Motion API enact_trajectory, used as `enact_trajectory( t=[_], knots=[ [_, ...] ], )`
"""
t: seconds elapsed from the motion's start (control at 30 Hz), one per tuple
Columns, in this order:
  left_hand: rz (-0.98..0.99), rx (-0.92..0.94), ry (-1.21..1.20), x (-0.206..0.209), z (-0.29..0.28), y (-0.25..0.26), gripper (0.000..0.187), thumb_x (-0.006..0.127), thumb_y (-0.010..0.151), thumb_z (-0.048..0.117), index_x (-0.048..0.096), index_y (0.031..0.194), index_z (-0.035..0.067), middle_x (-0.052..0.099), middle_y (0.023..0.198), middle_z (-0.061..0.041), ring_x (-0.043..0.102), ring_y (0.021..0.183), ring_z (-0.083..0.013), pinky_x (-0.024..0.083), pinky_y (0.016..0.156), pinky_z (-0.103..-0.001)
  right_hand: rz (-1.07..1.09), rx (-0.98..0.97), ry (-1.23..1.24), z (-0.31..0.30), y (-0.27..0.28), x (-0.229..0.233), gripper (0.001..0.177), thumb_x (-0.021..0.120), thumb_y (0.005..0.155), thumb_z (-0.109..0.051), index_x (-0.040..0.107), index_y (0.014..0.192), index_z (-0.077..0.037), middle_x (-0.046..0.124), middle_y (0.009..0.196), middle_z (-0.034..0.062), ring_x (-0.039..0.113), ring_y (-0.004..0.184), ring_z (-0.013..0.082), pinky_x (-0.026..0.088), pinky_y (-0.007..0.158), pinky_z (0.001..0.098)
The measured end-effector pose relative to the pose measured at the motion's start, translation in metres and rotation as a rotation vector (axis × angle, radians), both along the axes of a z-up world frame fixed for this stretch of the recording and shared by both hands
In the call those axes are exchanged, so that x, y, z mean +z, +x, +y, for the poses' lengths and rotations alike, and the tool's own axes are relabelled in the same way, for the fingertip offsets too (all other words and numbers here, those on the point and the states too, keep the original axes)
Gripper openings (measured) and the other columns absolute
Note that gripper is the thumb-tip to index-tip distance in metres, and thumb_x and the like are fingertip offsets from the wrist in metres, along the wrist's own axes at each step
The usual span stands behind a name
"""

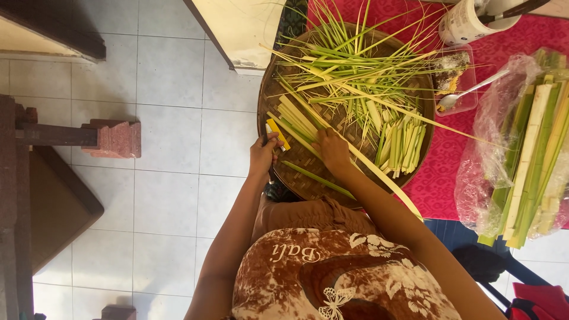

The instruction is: Preparing and stripping palm leaves using a small knife.

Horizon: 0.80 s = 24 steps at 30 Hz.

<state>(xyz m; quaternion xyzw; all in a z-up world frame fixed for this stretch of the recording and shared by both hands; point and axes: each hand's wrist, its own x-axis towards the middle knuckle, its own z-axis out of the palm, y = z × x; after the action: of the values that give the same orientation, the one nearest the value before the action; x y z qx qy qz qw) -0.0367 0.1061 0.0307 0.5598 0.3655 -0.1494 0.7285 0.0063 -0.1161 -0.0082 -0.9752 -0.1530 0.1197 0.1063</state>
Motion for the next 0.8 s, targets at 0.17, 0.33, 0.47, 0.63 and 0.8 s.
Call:
enact_trajectory(
  t=[0.17,0.33,0.47,0.63,0.8],
  knots=[
    [0.026,-0.019,0.017,0.013,-0.003,0.005,0.028,0.058,0.102,0.019,0.069,0.125,0.009,0.075,0.094,-0.004,0.047,0.054,-0.0060,0.043,0.051,-0.022,0.045,-0.090,0.047,-0.001,-0.002,-0.007,0.037,0.077,0.088,-0.035,0.062,0.110,-0.009,0.065,0.108,0.0122,0.071,0.089,0.0333,0.059,0.066,0.0456],
    [-0.036,-0.048,0.009,-0.012,-0.006,0.015,0.027,0.056,0.101,0.016,0.069,0.124,0.008,0.076,0.094,-0.007,0.050,0.053,-0.0074,0.041,0.049,-0.025,0.143,-0.181,0.052,0.008,-0.005,0.015,0.039,0.078,0.087,-0.035,0.061,0.112,-0.009,0.065,0.108,0.0132,0.071,0.089,0.0341,0.059,0.068,0.0466],
    [-0.079,-0.174,0.378,-0.011,-0.011,0.046,0.028,0.061,0.095,0.017,0.072,0.118,0.005,0.078,0.096,-0.009,0.065,0.062,-0.0178,0.052,0.059,-0.032,0.017,-0.168,0.114,0.006,-0.016,-0.001,0.031,0.073,0.094,-0.034,0.062,0.110,-0.010,0.065,0.106,0.0142,0.070,0.091,0.0346,0.059,0.069,0.0456],
    [-0.199,-0.316,0.836,-0.067,-0.016,0.094,0.026,0.068,0.089,0.013,0.071,0.112,0.001,0.076,0.108,-0.016,0.071,0.101,-0.0336,0.055,0.088,-0.042,-0.079,-0.104,0.156,0.001,-0.021,0.001,0.017,0.066,0.100,-0.025,0.062,0.112,-0.013,0.063,0.105,0.0135,0.069,0.090,0.0352,0.057,0.069,0.0474],
    [0.082,-0.437,0.885,-0.044,-0.027,0.119,0.046,0.072,0.086,0.009,0.056,0.129,0.006,0.051,0.138,-0.021,0.065,0.110,-0.0410,0.056,0.089,-0.048,-0.022,-0.089,0.213,-0.004,-0.019,0.008,0.022,0.067,0.095,-0.019,0.063,0.116,-0.015,0.061,0.107,0.0128,0.068,0.084,0.0355,0.055,0.066,0.0493]
  ],
)
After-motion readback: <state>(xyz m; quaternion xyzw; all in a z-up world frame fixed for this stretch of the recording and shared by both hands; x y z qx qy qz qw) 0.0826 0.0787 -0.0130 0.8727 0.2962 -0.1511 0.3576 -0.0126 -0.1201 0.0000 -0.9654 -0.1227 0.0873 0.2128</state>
